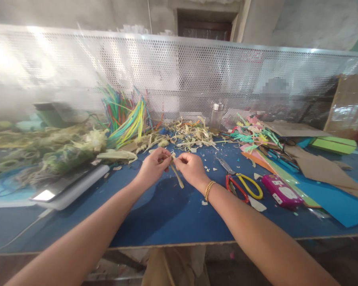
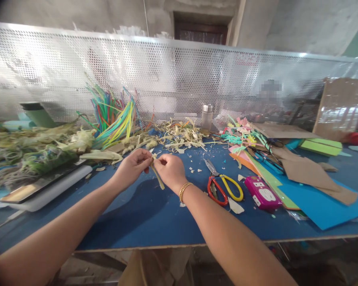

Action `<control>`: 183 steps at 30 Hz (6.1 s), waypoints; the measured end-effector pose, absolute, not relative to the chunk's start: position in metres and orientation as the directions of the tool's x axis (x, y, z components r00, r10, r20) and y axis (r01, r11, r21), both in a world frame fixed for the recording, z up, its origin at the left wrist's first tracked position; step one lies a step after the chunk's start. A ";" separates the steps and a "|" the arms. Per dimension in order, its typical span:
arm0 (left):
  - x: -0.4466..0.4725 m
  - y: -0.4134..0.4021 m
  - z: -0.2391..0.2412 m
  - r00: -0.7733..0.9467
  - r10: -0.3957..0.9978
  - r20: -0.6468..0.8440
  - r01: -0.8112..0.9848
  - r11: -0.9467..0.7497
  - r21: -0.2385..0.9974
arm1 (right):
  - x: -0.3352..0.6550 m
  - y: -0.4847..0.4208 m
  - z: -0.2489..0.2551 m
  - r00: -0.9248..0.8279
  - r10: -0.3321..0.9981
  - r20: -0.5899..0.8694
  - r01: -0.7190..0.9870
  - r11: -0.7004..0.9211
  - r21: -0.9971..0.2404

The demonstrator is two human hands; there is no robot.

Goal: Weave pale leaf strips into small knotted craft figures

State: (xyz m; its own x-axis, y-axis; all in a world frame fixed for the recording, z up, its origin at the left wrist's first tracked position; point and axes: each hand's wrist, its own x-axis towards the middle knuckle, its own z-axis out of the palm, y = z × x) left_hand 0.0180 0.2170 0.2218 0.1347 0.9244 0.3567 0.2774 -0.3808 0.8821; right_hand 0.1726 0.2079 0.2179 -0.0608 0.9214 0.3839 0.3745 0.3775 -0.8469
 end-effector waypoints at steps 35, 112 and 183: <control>0.017 0.214 0.225 0.187 0.925 0.331 0.302 -0.375 0.876 | 0.179 0.222 0.213 0.000 0.922 0.386 0.198 0.379 -0.904; 0.023 0.208 0.233 0.109 0.973 0.204 0.124 -0.217 0.968 | 0.204 0.224 0.231 -0.451 0.840 0.302 0.423 0.499 -0.757; 0.016 0.215 0.227 0.194 0.969 0.154 -0.217 -0.111 0.970 | 0.174 0.199 0.228 -0.082 0.840 0.536 0.529 0.493 -0.691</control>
State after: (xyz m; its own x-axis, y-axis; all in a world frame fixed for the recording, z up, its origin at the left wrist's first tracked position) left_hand 0.0164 0.2150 0.2268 0.1943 0.9688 0.1539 -0.2165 -0.1106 0.9700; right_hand 0.1743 0.1986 0.2276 -0.0823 0.8400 0.5363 0.5295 0.4927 -0.6906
